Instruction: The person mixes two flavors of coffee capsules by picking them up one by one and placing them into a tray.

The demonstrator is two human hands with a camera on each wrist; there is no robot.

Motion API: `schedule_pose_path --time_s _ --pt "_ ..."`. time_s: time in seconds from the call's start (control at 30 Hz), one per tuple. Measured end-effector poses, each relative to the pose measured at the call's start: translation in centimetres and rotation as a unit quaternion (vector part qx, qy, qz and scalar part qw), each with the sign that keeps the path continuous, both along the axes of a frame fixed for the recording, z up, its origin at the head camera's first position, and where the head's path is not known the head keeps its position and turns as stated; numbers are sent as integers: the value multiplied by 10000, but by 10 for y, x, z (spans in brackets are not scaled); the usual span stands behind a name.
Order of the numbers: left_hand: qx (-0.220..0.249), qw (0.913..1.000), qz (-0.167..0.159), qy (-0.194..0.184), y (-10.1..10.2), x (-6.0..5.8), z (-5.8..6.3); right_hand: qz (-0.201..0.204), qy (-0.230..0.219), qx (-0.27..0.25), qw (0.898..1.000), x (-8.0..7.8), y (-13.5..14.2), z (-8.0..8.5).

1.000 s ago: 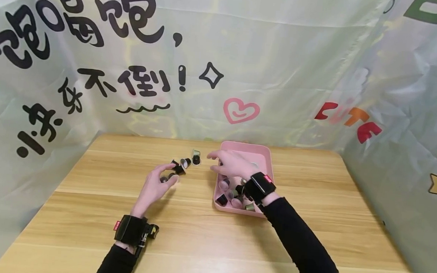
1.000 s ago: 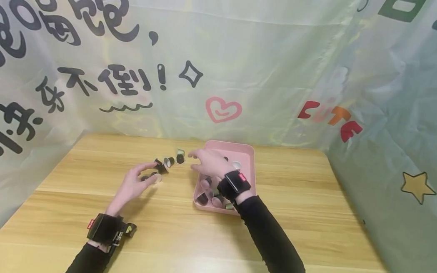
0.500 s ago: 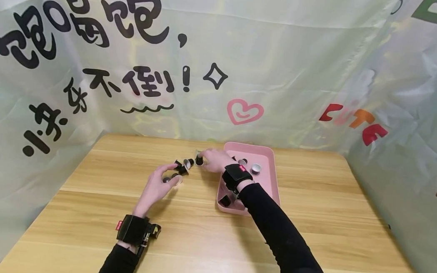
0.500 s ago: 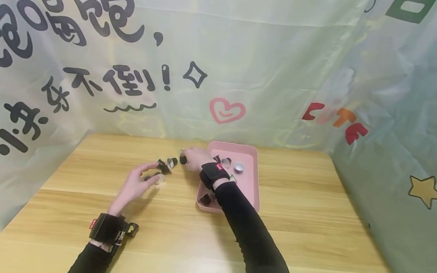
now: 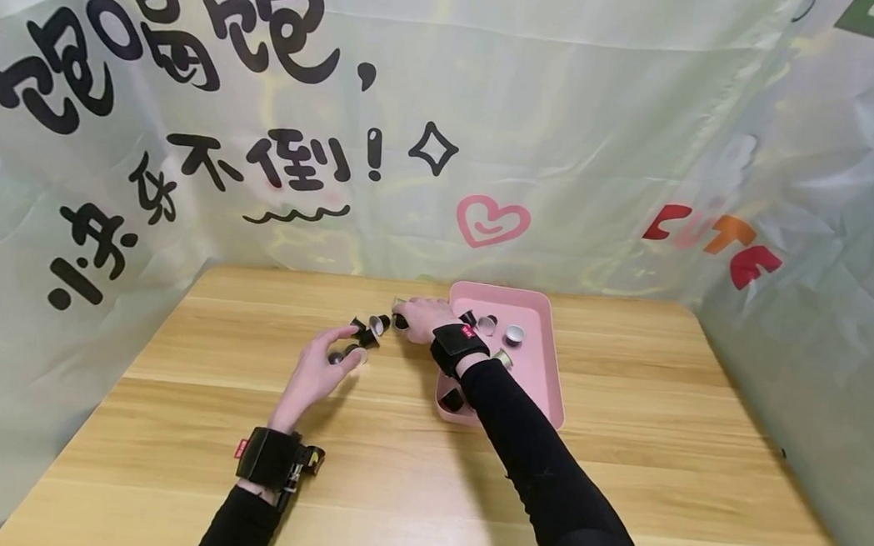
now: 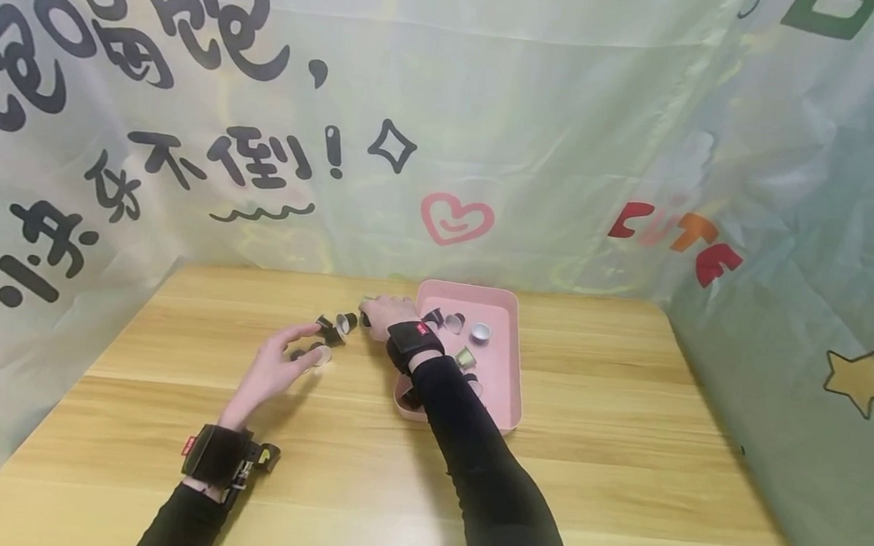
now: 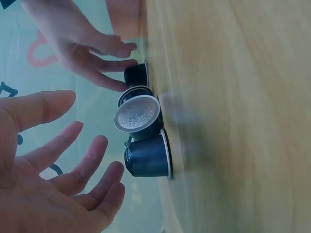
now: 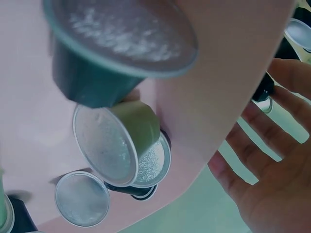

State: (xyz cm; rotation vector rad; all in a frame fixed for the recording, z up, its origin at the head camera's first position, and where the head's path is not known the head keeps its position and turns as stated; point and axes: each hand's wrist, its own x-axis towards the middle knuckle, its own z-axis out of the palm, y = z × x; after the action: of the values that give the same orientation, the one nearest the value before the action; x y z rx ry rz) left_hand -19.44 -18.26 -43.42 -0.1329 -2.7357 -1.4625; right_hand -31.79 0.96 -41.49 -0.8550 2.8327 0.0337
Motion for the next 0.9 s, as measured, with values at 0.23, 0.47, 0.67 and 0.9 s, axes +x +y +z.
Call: schedule_pose_path --time_s 0.23,0.47,0.67,0.9 --pt "67 10000 -23 -6 1 -1 -1 -21 169 30 9999 -1 -1 -3" --pt "74 10000 -11 -41 1 -1 -2 -64 69 93 9999 3 0 -2" --pt "121 9999 0 -81 1 -1 -3 74 105 -27 9999 5 4 -3" --pt "130 9999 12 -105 1 0 -4 110 -44 -299 9995 9 10 5"
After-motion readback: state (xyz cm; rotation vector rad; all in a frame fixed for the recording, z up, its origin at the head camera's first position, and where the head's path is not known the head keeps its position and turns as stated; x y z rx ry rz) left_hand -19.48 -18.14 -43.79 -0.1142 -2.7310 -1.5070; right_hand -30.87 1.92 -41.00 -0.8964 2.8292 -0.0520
